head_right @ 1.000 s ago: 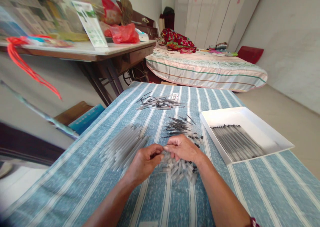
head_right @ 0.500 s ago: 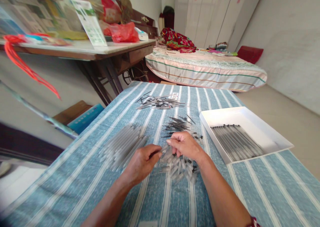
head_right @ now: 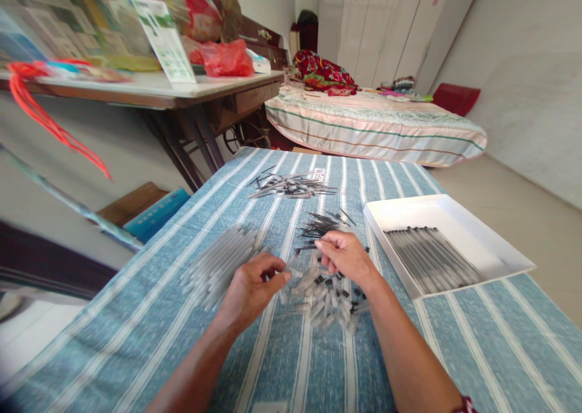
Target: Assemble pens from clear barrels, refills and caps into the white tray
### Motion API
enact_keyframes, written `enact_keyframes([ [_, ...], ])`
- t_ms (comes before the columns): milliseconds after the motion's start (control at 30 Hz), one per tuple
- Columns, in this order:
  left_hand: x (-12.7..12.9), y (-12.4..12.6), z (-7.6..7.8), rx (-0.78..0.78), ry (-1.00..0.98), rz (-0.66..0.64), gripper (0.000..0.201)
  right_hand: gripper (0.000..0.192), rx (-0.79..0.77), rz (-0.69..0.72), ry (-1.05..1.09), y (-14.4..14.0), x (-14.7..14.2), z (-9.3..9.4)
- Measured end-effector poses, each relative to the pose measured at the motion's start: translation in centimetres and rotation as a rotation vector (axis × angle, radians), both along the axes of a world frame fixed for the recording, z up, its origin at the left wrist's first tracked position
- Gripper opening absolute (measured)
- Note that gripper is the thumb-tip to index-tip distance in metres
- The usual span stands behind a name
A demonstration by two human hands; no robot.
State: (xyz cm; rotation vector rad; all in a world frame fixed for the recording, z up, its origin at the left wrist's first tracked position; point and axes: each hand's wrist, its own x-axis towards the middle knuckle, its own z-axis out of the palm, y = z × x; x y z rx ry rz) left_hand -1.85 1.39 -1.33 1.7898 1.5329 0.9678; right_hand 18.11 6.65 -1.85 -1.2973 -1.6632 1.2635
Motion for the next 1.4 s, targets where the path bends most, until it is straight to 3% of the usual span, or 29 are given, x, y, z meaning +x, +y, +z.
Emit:
enact_keyframes([
  [167,0.1,0.1,0.2,-0.127,-0.254,0.087,0.013,0.017,-0.019,-0.060,-0.108,0.5,0.9,-0.3],
  [367,0.3,0.2,0.2,-0.139,-0.443,0.161,0.016,0.011,0.005,0.036,-0.269,0.8,1.3,-1.2],
  [567,0.4,0.2,0.7,-0.143,-0.552,0.219,0.013,0.013,0.240,0.128,-0.510,0.7,1.0,-1.5],
  [1033,0.0,0.4,0.7,-0.147,-0.660,0.263,0.018,0.011,0.196,0.269,-0.967,-0.4,-0.1,0.1],
  [1200,0.0,0.5,0.8,-0.140,-0.765,0.283,0.019,0.010,0.209,0.295,-0.856,-0.3,0.5,0.4],
  [1400,-0.1,0.5,0.9,-0.154,-0.840,0.255,0.020,0.009,0.164,0.279,-0.446,-0.3,1.1,0.9],
])
